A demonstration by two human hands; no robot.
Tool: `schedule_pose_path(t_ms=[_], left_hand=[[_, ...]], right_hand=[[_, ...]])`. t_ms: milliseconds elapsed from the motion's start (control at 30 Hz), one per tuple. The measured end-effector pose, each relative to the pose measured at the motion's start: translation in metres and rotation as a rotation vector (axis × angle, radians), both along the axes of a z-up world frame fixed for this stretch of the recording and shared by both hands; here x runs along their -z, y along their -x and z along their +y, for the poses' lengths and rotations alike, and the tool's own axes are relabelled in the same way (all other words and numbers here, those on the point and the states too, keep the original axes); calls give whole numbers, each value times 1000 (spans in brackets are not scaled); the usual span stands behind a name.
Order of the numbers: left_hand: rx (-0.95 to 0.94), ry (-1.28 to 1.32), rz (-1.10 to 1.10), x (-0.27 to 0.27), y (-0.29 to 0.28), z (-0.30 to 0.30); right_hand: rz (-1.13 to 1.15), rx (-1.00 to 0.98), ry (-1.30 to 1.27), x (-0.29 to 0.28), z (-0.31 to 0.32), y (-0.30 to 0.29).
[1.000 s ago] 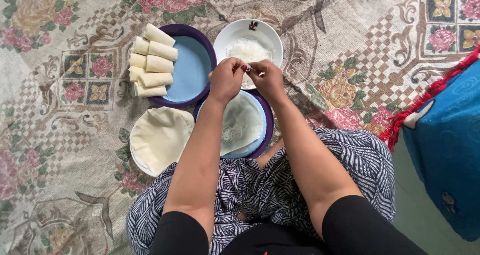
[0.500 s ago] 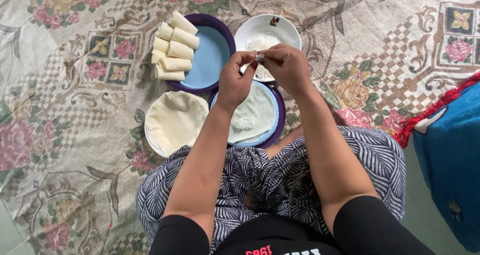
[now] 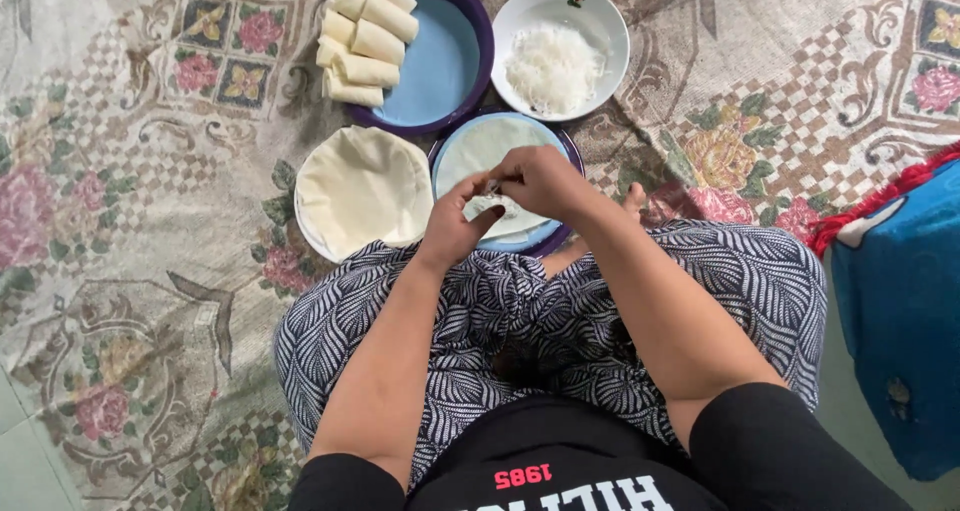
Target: A person sits on the floor and manually rolls thin pastry sheets with a white filling into cylindrical shapes.
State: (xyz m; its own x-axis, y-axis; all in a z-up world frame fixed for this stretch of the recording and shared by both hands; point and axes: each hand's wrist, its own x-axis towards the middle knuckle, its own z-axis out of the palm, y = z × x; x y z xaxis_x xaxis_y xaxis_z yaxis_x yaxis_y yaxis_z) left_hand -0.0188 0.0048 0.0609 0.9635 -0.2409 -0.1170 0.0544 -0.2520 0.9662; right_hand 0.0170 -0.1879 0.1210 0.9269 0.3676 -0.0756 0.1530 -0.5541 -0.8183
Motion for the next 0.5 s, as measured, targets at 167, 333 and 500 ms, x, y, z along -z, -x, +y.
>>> schedule_pose_path(t_ms=[167,333,500], left_hand=[[62,-245,-38,37,-13,12],[112,-387,-70,67,-26,14],[121,-491,23,68,-32,17]], right_hand=[[2,-42,31,16,4,4],[25,-29,137,57,-8,1],[67,-20,208,78,-7,-1]])
